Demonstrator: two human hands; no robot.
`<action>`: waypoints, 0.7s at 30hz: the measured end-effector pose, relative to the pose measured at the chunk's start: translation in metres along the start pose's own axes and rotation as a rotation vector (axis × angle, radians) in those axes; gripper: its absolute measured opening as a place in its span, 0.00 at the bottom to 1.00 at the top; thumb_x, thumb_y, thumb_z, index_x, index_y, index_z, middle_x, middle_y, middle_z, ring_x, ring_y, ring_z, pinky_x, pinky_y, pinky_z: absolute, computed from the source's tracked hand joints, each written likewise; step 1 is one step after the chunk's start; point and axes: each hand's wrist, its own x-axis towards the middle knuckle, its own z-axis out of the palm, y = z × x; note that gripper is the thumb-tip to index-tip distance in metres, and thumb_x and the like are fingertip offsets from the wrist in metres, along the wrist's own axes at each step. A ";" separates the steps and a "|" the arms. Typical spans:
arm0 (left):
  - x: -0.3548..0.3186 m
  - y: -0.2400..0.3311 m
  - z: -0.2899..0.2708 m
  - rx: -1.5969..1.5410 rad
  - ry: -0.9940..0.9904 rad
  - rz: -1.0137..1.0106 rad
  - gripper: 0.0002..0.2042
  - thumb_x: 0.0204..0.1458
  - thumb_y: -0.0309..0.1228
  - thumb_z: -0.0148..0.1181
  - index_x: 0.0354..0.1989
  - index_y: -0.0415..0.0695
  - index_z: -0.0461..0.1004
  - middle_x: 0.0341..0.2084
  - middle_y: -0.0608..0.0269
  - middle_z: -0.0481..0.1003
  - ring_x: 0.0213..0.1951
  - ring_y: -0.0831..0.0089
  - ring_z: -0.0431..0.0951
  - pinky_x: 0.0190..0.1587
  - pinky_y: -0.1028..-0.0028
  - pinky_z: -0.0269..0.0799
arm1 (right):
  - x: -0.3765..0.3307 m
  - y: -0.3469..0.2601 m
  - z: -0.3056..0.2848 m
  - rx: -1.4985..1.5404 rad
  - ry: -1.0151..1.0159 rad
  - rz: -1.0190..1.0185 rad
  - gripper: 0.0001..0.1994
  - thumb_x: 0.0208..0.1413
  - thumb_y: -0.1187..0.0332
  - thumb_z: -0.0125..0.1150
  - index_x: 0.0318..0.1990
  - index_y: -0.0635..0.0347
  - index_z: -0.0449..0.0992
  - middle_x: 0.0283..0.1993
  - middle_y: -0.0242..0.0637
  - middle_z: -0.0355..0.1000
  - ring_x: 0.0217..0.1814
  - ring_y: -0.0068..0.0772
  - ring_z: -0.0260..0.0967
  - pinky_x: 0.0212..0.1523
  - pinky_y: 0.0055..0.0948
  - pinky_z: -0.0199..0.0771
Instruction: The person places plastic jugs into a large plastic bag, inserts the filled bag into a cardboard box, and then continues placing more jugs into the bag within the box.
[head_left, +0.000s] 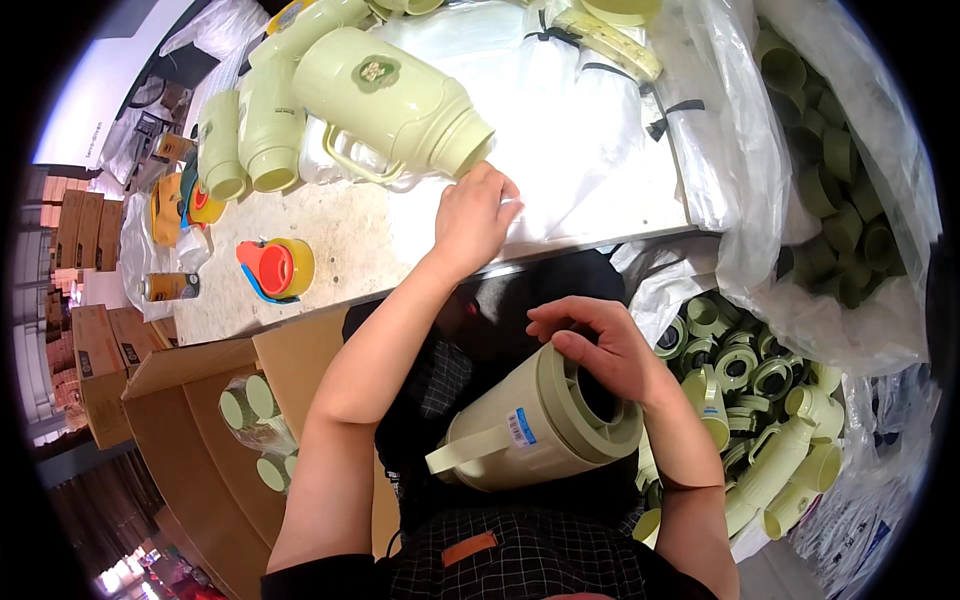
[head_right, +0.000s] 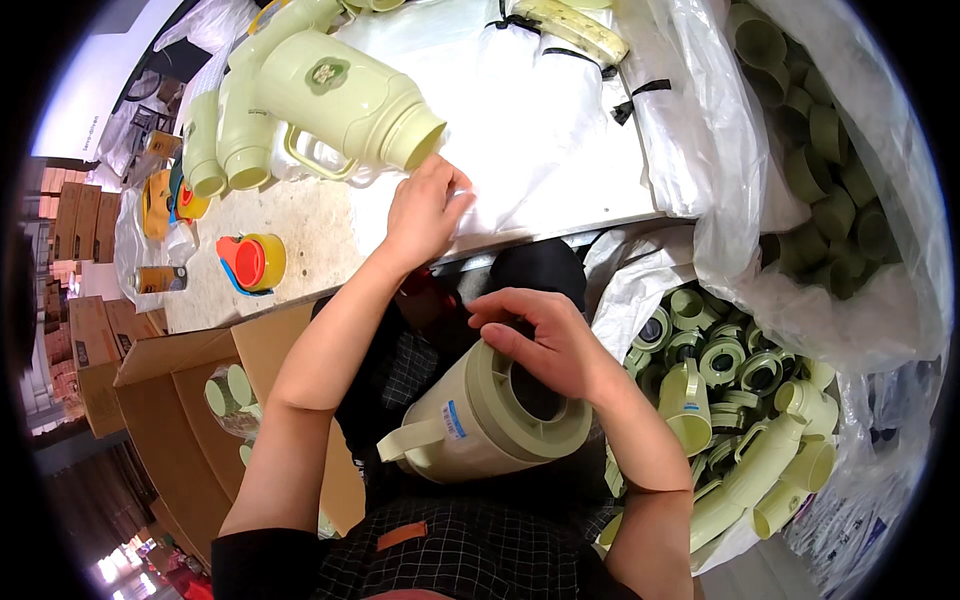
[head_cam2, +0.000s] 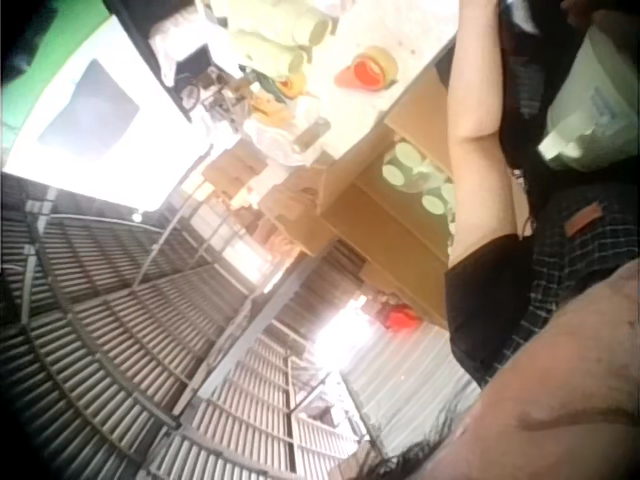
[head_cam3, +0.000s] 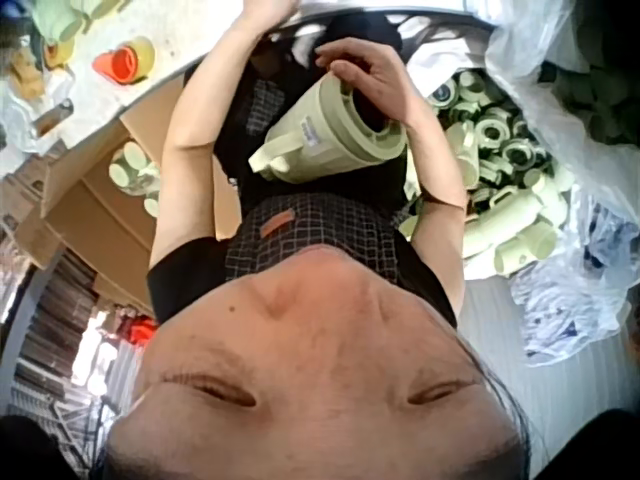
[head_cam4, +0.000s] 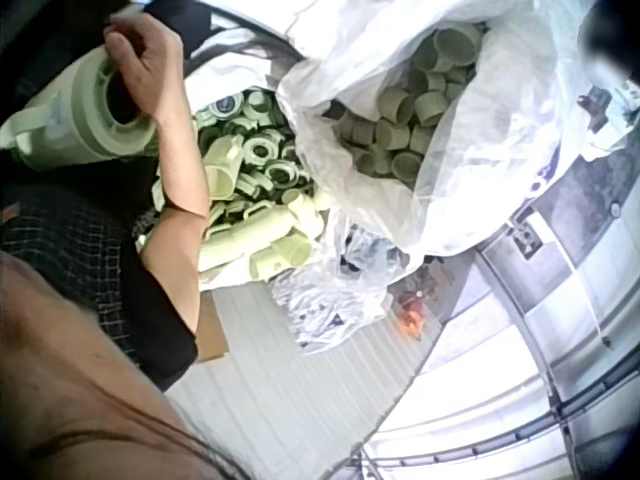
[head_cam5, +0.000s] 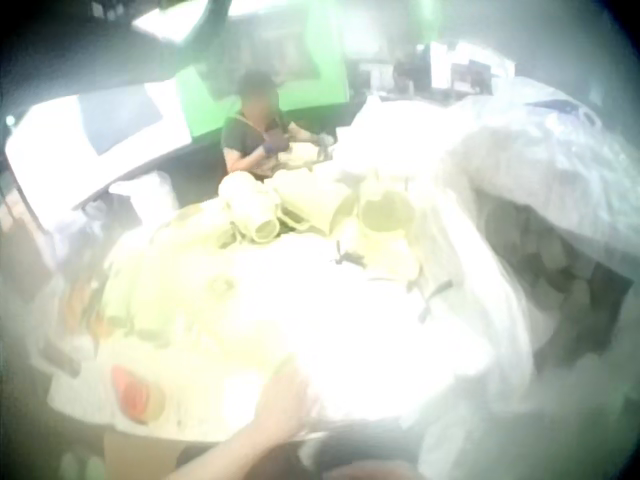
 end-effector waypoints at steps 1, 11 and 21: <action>0.001 0.000 -0.002 0.026 -0.028 -0.001 0.07 0.57 0.31 0.56 0.34 0.41 0.78 0.34 0.53 0.76 0.39 0.52 0.77 0.42 0.59 0.72 | 0.002 -0.001 0.000 -0.012 0.000 -0.011 0.16 0.63 0.64 0.58 0.53 0.66 0.77 0.44 0.39 0.80 0.47 0.24 0.74 0.49 0.26 0.74; -0.059 0.077 -0.018 -1.310 -0.020 0.032 0.14 0.67 0.34 0.46 0.33 0.37 0.71 0.27 0.65 0.73 0.35 0.75 0.71 0.42 0.70 0.69 | 0.023 0.003 -0.004 -0.069 0.479 -0.075 0.06 0.62 0.73 0.60 0.43 0.65 0.77 0.32 0.31 0.77 0.32 0.19 0.70 0.35 0.22 0.72; -0.118 0.065 -0.075 -1.728 -0.208 -0.109 0.09 0.64 0.33 0.54 0.33 0.43 0.68 0.21 0.68 0.68 0.27 0.78 0.72 0.31 0.74 0.69 | -0.003 0.056 -0.044 0.398 0.905 -0.264 0.04 0.59 0.78 0.56 0.35 0.61 0.77 0.34 0.34 0.77 0.34 0.25 0.72 0.39 0.24 0.75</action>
